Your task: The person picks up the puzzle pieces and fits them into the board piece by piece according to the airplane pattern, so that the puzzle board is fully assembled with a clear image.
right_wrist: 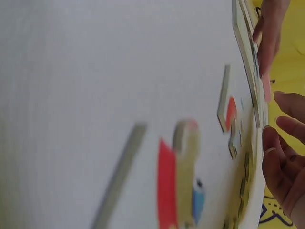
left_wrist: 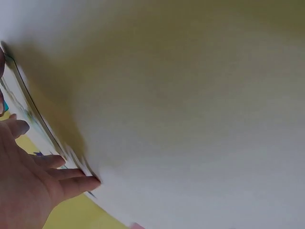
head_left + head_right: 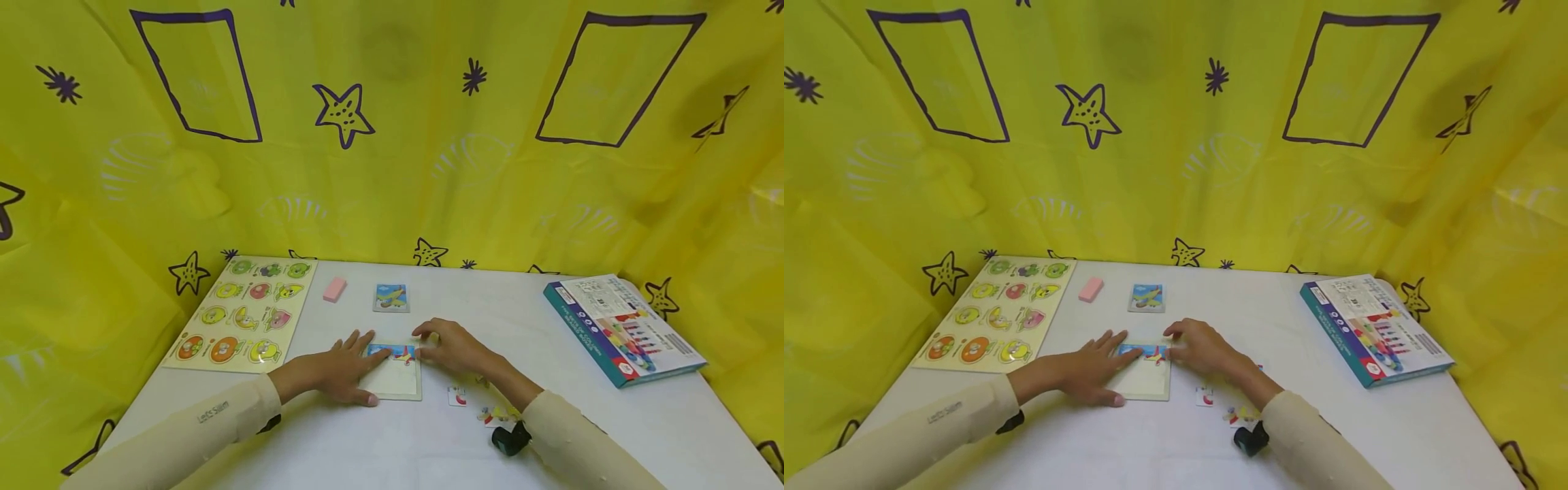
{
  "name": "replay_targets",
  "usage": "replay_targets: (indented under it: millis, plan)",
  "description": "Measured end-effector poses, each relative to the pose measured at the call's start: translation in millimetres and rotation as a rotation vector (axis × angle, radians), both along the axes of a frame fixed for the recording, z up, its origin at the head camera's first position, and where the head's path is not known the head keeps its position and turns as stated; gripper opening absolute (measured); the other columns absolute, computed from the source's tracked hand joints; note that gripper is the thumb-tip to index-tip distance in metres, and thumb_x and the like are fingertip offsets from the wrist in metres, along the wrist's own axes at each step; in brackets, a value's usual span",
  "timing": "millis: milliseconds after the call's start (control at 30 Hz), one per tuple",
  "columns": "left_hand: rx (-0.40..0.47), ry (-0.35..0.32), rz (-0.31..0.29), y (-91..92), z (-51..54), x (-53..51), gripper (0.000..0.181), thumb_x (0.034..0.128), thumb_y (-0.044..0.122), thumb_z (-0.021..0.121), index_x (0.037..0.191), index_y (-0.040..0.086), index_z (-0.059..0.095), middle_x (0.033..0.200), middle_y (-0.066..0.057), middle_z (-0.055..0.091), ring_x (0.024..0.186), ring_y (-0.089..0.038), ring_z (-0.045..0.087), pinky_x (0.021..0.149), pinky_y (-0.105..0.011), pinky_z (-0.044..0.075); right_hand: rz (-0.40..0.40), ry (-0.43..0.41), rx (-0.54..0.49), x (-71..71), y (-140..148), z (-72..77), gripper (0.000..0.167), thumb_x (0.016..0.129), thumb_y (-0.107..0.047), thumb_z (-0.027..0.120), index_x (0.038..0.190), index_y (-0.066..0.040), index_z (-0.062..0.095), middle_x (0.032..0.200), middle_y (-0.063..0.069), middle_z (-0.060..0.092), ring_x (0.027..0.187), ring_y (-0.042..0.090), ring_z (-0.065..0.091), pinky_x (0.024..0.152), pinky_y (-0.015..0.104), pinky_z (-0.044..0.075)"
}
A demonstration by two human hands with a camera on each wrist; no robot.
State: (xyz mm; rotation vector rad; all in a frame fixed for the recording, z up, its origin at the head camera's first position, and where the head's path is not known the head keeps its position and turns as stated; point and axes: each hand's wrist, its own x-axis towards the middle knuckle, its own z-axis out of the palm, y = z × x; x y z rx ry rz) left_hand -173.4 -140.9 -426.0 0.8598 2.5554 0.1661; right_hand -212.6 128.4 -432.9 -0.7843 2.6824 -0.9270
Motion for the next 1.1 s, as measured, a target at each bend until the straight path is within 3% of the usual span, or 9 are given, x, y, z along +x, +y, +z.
replay_targets:
  millis: [200,467,633,867,1100]
  plan:
    - [-0.008,0.02,0.021,-12.6,-5.0,-1.2,0.093,0.09,0.067,0.06,0.162,0.024,0.02,0.168,-0.02,0.009,0.153,-0.047,0.01,0.117,-0.065,0.023,-0.009,-0.021,-0.014,-3.8,21,4.5,0.033,0.093,-0.029,0.073,0.121,-0.012,0.069,0.11,-0.001,0.066,0.08,0.013,0.053,0.072,0.025,0.047]
    - [0.015,0.01,0.037,-21.8,-6.1,1.2,0.091,0.0912,0.064,0.06,0.162,0.022,0.021,0.168,-0.021,0.009,0.151,-0.052,0.008,0.111,-0.075,0.021,-0.047,-0.024,0.019,-0.9,58,8.7,0.034,0.089,-0.03,0.077,0.117,-0.012,0.071,0.11,0.002,0.066,0.077,0.014,0.052,0.066,0.023,0.046]
    - [0.028,0.014,0.031,-23.9,-6.1,2.2,0.09,0.0917,0.063,0.061,0.162,0.021,0.021,0.167,-0.023,0.01,0.15,-0.055,0.009,0.11,-0.075,0.022,-0.049,-0.022,0.057,5.4,73,8.7,0.032,0.088,-0.027,0.078,0.115,-0.011,0.073,0.108,0.001,0.066,0.085,0.015,0.053,0.072,0.025,0.045]
    - [0.035,0.021,0.043,-25.7,-6.8,3.2,0.09,0.0913,0.063,0.061,0.162,0.022,0.022,0.167,-0.022,0.011,0.15,-0.054,0.009,0.11,-0.075,0.021,-0.057,-0.045,0.094,11.3,77,5.2,0.027,0.087,-0.026,0.08,0.11,-0.014,0.076,0.106,-0.002,0.066,0.099,0.017,0.057,0.089,0.039,0.048]
    - [0.035,0.014,0.042,-26.5,-7.9,3.2,0.09,0.0916,0.063,0.06,0.162,0.022,0.021,0.167,-0.022,0.01,0.15,-0.054,0.008,0.11,-0.076,0.021,-0.107,-0.042,0.1,14.7,72,1.0,0.028,0.086,-0.033,0.08,0.108,-0.017,0.075,0.105,-0.002,0.063,0.095,0.016,0.055,0.081,0.03,0.045]
